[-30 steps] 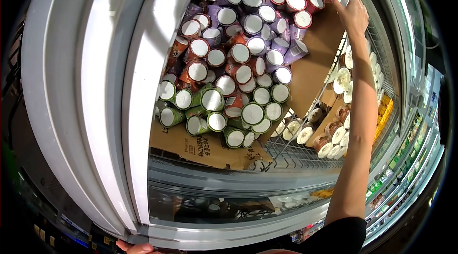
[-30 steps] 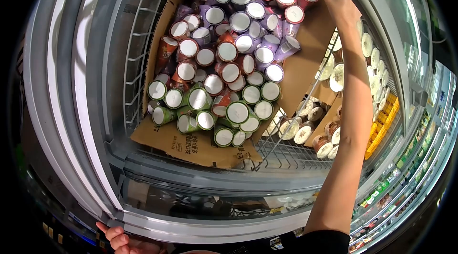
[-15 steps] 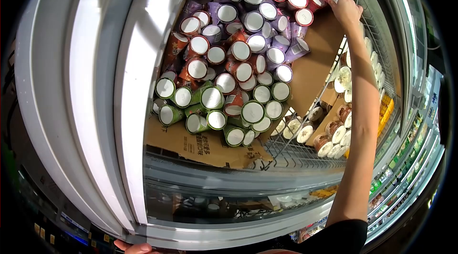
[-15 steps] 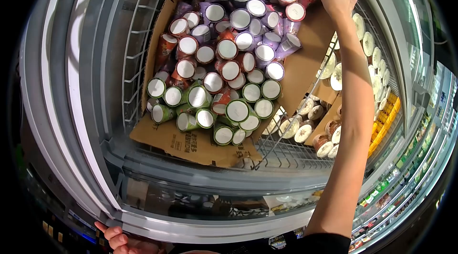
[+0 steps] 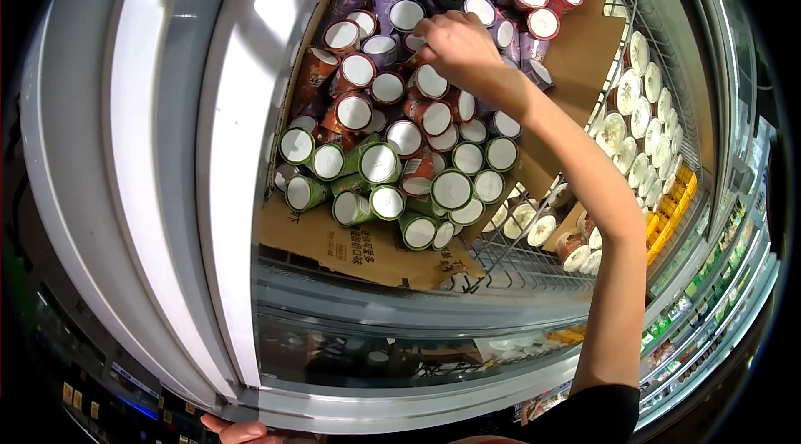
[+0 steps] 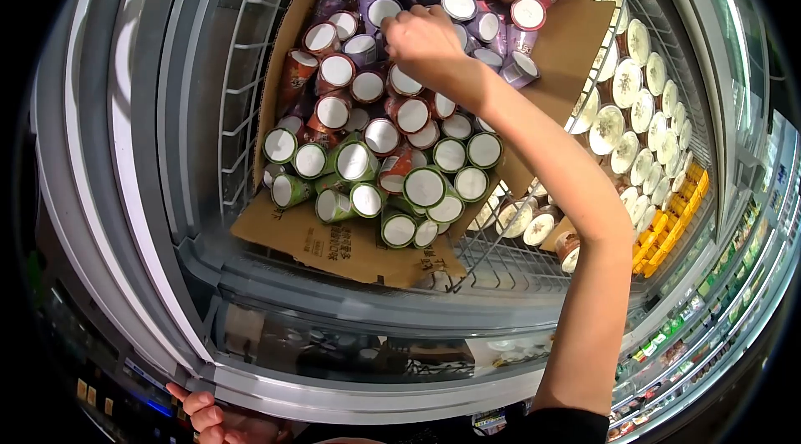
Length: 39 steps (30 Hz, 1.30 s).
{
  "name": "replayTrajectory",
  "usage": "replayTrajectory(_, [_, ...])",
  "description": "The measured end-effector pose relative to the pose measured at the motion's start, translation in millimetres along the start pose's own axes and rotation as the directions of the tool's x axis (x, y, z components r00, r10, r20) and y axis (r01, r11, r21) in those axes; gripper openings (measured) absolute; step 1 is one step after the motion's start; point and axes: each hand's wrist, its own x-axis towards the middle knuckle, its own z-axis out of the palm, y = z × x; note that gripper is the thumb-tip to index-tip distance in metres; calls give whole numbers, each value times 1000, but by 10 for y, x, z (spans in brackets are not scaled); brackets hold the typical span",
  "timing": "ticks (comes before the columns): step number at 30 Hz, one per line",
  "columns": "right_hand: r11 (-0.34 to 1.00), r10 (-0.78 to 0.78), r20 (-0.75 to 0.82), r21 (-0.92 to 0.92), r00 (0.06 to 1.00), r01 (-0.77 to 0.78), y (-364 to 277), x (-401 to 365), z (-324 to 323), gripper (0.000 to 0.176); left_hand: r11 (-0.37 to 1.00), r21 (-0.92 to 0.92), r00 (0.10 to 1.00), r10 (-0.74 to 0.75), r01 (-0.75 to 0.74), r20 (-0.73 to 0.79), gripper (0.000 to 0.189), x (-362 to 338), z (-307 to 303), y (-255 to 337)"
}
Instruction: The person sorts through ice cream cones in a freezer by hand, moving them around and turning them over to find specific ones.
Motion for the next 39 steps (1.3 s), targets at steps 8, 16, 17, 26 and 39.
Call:
replayTrajectory(8, [991, -86, 167, -86, 982, 102, -223, 192, 582, 17, 996, -35, 997, -80, 81, 21, 16, -22, -76, 44])
replayTrajectory(16, [997, 9, 176, 72, 984, -22, -512, 135, 780, 20, 997, -49, 998, -56, 57, 21, 14, -16, -49, 11])
replayTrajectory(17, [994, 42, 221, 87, 974, -63, -554, 163, 731, 20, 997, -47, 998, -55, 56, 19, 14, -16, -48, 8])
replayTrajectory(26, [967, -256, 225, 76, 940, 245, -748, 76, 669, 27, 996, -55, 998, -65, 63, -28, 9, -12, 1, -24])
replayTrajectory(39, [917, -245, 256, -253, 935, 310, 163, 57, 448, 12, 997, -21, 997, -69, 69, -26, 4, -32, -25, 7])
